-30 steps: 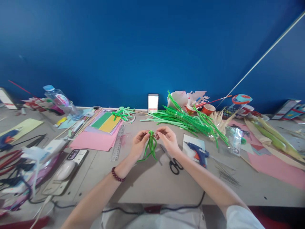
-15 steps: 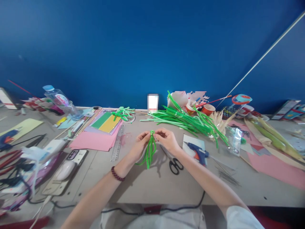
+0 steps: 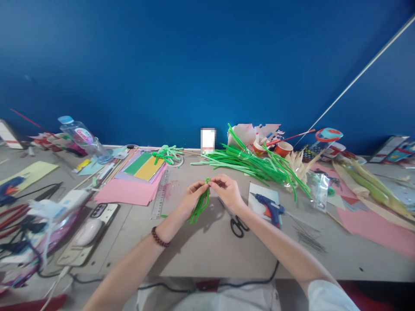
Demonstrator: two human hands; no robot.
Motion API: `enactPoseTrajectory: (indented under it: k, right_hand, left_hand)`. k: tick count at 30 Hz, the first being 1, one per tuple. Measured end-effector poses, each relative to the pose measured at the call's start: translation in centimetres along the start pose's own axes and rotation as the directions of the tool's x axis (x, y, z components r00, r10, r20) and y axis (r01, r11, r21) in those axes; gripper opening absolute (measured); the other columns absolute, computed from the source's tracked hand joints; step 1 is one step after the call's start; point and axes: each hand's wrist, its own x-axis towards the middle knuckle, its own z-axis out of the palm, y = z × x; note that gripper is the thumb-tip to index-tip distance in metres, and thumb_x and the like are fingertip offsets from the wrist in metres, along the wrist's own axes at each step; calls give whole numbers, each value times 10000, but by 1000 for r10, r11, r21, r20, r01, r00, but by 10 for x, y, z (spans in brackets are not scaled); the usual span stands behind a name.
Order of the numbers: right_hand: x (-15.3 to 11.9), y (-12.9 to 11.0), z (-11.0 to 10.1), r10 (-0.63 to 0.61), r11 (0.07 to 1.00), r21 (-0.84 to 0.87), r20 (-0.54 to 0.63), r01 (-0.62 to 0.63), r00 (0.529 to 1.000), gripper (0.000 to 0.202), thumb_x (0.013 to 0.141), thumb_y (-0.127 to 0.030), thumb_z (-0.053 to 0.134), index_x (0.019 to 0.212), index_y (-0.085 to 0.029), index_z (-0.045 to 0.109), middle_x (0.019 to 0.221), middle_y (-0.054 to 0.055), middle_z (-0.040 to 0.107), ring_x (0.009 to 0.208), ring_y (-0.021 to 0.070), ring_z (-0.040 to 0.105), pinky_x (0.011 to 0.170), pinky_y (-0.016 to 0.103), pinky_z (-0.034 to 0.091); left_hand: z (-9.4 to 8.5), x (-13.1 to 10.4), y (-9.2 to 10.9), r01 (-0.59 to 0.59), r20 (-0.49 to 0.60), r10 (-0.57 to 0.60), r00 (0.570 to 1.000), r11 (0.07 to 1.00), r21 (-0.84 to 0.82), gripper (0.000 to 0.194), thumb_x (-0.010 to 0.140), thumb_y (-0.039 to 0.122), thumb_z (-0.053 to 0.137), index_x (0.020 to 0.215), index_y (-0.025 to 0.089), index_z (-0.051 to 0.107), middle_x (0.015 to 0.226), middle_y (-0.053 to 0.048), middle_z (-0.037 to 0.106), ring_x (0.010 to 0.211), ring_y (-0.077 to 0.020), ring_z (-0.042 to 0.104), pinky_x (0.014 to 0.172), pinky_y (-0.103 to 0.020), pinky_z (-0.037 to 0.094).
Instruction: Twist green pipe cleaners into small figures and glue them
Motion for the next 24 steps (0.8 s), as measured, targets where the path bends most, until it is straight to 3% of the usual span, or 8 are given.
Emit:
enactPoseTrajectory:
  k: [5, 11, 17, 24]
  right_hand:
    - [-5, 0, 4, -46, 999, -11, 5, 46, 999, 96, 799, -262, 545, 781, -179, 592, 768, 13, 584, 678, 123, 565, 658, 251, 478]
    - [-6, 1, 8, 83, 976, 189, 112, -103, 990, 152, 798, -337, 556, 790, -184, 554, 697, -11, 564, 601, 117, 555, 604, 250, 477]
    - [-4, -5, 8, 173, 918, 334, 148, -214, 974, 210, 744, -383, 620, 740, -180, 566, 663, -15, 564, 600, 114, 537, 606, 256, 469]
    - [5, -17, -7, 215, 940, 246, 115, -237, 970, 246, 707, -413, 654, 725, -168, 630, 681, 3, 594, 596, 111, 519, 607, 264, 445]
  left_hand:
    - [2, -2, -3, -21, 2, 21, 1000, 1000, -11, 305, 566, 330, 791, 662, 146, 568, 553, 47, 561, 465, -52, 459, 454, -171, 324]
    - [3, -2, -7, -63, 22, 64, 998, 998, -29, 290, 568, 325, 780, 663, 150, 569, 572, 42, 564, 497, -64, 486, 495, -182, 370]
    - [1, -1, -6, -79, 10, 79, 997, 996, -43, 289, 565, 318, 782, 670, 154, 570, 589, 39, 574, 516, -69, 514, 519, -184, 397]
    - [-1, -2, -6, -49, 53, 47, 997, 998, 39, 296, 626, 371, 759, 719, 152, 583, 597, 24, 597, 496, -66, 506, 486, -177, 378]
